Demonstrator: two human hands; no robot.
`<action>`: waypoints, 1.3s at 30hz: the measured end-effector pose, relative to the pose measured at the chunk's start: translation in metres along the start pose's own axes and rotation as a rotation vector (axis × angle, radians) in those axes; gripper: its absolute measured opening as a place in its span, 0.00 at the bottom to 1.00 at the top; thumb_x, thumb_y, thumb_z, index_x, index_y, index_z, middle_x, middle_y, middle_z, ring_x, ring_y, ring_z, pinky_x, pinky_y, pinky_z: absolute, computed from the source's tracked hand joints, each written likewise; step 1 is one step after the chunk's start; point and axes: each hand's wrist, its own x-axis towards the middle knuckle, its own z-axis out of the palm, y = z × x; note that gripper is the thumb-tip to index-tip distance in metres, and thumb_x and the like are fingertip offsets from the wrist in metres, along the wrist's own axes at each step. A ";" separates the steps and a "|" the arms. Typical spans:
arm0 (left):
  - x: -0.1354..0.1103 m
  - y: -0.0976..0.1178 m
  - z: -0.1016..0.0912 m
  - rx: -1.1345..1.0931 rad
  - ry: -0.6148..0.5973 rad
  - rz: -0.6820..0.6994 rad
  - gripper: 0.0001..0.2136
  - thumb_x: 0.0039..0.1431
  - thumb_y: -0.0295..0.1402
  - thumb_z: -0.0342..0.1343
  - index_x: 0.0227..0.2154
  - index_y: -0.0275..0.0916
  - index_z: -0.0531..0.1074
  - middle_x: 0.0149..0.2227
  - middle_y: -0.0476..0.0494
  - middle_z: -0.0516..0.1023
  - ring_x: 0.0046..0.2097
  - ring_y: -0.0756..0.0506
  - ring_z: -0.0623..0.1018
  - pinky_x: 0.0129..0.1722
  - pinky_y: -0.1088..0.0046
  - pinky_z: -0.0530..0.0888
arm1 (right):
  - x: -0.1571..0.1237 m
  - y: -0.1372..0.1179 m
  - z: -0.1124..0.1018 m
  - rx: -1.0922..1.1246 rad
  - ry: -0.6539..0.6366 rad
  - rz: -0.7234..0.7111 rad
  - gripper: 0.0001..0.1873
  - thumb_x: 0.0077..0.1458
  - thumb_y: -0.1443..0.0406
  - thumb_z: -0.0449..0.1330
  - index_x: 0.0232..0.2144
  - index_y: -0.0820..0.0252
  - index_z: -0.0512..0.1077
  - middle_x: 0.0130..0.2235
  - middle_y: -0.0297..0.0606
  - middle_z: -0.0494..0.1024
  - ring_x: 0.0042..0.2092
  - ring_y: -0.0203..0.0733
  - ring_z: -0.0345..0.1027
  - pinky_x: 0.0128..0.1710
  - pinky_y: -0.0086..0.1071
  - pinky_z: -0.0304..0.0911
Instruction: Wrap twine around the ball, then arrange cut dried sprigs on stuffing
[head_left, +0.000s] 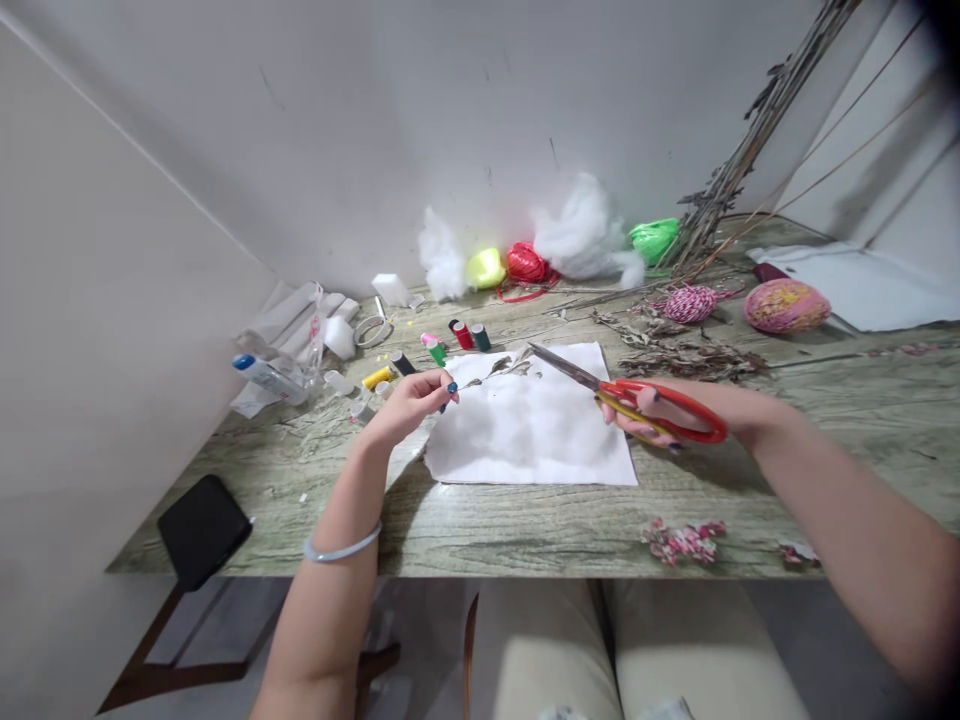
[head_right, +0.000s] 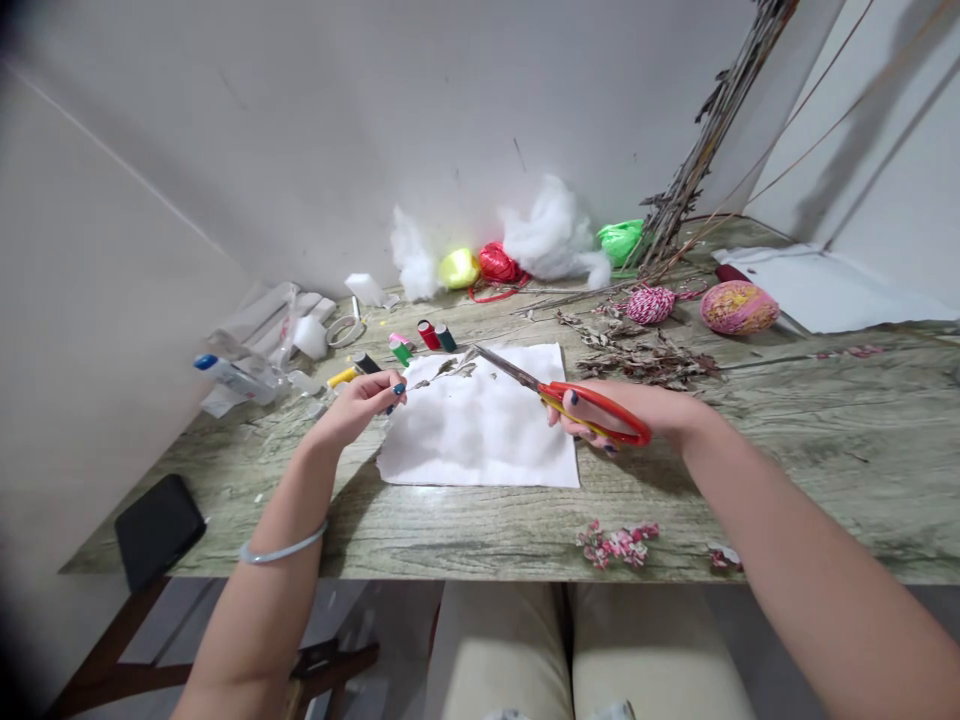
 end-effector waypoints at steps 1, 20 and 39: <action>0.000 0.000 0.001 0.004 0.001 0.001 0.16 0.56 0.45 0.58 0.25 0.36 0.70 0.24 0.50 0.66 0.26 0.53 0.60 0.26 0.77 0.57 | -0.001 -0.002 0.001 0.025 -0.013 -0.005 0.36 0.51 0.36 0.53 0.42 0.62 0.66 0.28 0.30 0.61 0.26 0.31 0.51 0.22 0.26 0.53; 0.000 0.001 -0.001 -0.026 0.035 -0.038 0.15 0.56 0.44 0.58 0.24 0.36 0.68 0.24 0.51 0.66 0.25 0.53 0.59 0.25 0.77 0.56 | 0.001 -0.007 -0.003 -0.216 0.037 0.033 0.18 0.59 0.51 0.56 0.38 0.61 0.65 0.26 0.28 0.61 0.20 0.28 0.52 0.17 0.25 0.48; 0.005 0.002 0.004 -0.103 0.330 -0.023 0.18 0.56 0.49 0.57 0.25 0.37 0.69 0.21 0.52 0.61 0.22 0.54 0.56 0.20 0.76 0.50 | 0.000 -0.008 0.001 -0.157 0.041 0.068 0.26 0.54 0.45 0.58 0.42 0.59 0.66 0.29 0.31 0.63 0.25 0.30 0.55 0.23 0.27 0.55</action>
